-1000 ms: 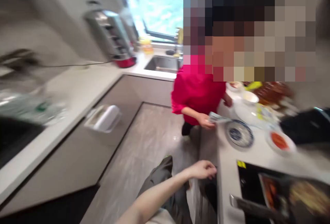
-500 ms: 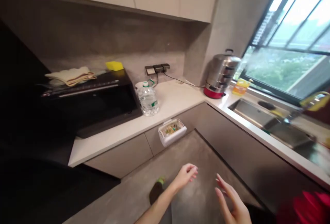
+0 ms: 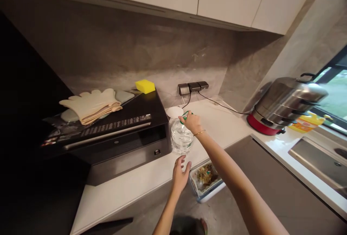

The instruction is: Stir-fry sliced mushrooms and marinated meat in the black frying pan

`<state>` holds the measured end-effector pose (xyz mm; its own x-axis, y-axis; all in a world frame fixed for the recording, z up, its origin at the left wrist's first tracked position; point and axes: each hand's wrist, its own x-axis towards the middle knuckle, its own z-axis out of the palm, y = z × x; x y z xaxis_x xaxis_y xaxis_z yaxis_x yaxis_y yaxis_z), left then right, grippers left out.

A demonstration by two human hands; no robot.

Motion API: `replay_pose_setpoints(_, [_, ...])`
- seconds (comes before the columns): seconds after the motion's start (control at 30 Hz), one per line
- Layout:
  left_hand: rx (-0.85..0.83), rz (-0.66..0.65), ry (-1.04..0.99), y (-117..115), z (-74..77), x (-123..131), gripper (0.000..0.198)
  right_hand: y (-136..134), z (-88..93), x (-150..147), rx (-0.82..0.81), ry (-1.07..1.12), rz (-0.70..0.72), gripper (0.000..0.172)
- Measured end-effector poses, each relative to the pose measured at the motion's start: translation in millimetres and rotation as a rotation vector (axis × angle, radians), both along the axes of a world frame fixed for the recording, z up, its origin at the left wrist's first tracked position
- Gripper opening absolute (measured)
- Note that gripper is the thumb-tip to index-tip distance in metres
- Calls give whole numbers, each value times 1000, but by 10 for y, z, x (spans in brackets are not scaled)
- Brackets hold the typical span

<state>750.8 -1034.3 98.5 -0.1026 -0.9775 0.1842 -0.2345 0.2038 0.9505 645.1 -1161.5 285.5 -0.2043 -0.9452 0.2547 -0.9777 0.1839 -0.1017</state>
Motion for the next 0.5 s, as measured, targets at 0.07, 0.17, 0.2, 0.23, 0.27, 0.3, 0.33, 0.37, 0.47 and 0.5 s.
replay_pose_setpoints(0.07, [-126,65,-77,-199,125,-103,47,-242,-14,11,76,79,69,62])
replay_pose_setpoints(0.17, [-291,178,-185,-570,350,-253,62,-400,-89,-109,131,197,217,55])
replay_pose_setpoints(0.2, [-328,207,-217,-697,416,-299,67,-428,-110,-175,138,226,270,53])
replay_pose_setpoints(0.23, [-354,232,-250,-817,472,-343,72,-453,-125,-246,137,248,329,52])
replay_pose_setpoints(0.27, [-370,258,-284,-923,513,-384,76,-481,-131,-319,132,263,399,51])
replay_pose_setpoints(0.3, [-375,285,-317,-1014,541,-423,80,-510,-127,-388,127,271,485,49])
replay_pose_setpoints(0.33, [-375,310,-345,-1085,556,-456,83,-542,-112,-453,122,267,589,46])
replay_pose_setpoints(0.37, [-372,330,-368,-1140,562,-485,86,-572,-86,-512,118,250,711,42])
replay_pose_setpoints(0.47, [-363,351,-397,-1223,557,-526,90,-628,51,-656,132,164,1097,30])
replay_pose_setpoints(0.5, [-359,345,-396,-1232,556,-523,91,-631,107,-697,142,135,1182,28])
